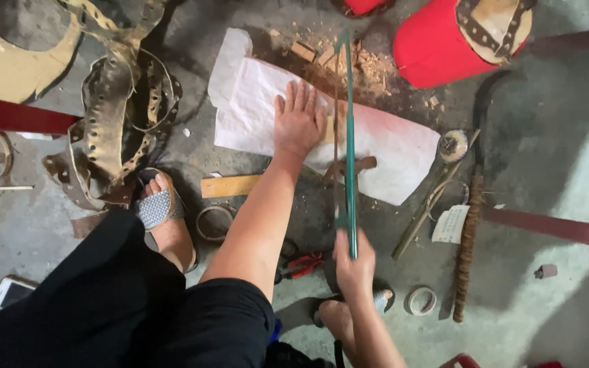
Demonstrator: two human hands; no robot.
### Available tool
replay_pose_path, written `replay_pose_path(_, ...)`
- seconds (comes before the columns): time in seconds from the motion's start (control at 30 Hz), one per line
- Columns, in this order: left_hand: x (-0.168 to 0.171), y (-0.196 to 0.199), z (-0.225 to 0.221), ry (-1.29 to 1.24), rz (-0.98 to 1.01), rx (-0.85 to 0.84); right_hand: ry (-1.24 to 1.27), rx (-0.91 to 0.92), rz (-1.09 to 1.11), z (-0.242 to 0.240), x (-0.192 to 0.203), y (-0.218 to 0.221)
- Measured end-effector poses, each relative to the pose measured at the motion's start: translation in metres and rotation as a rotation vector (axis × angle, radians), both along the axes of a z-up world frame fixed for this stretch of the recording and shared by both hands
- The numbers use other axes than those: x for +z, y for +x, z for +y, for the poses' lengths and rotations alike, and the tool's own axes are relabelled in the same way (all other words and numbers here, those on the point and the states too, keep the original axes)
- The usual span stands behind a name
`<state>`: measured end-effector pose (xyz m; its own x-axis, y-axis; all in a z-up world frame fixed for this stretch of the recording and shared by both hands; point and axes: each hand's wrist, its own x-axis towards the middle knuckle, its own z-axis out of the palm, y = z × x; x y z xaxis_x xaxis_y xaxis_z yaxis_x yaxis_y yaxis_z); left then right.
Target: A person uses a hand saw to cut through a small wooden block while sitting on the floor.
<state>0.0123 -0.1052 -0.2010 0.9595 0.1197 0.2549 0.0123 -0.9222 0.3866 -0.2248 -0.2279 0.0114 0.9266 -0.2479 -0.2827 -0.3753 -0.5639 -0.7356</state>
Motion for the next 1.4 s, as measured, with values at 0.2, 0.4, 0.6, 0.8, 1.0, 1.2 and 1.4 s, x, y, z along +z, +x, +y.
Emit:
replay_pose_path(0.2,0.001,0.003,0.002,0.012,-0.079,0.023,0.057,0.044,-0.152,0.017,-0.041,0.096)
replay_pose_path(0.4,-0.007,0.005,0.001,0.023,-0.114,0.035,0.076,-0.047,0.007,0.012,0.004,0.001)
replay_pose_path(0.6,-0.002,0.001,0.002,0.011,-0.138,0.028,0.055,0.017,-0.053,0.009,-0.026,0.048)
replay_pose_path(0.8,0.002,0.0,0.004,-0.003,-0.117,0.025,0.108,-0.034,-0.068,0.031,0.002,0.062)
replay_pose_path(1.0,0.011,-0.002,0.004,-0.025,-0.046,-0.008,-0.058,0.025,-0.048,-0.01,-0.026,-0.027)
replay_pose_path(1.2,0.008,0.0,0.004,-0.001,-0.008,0.005,0.012,0.075,-0.163,0.015,-0.058,0.082)
replay_pose_path(1.4,-0.004,0.004,0.003,0.009,-0.031,0.013,0.07,-0.029,-0.081,0.009,-0.016,0.006)
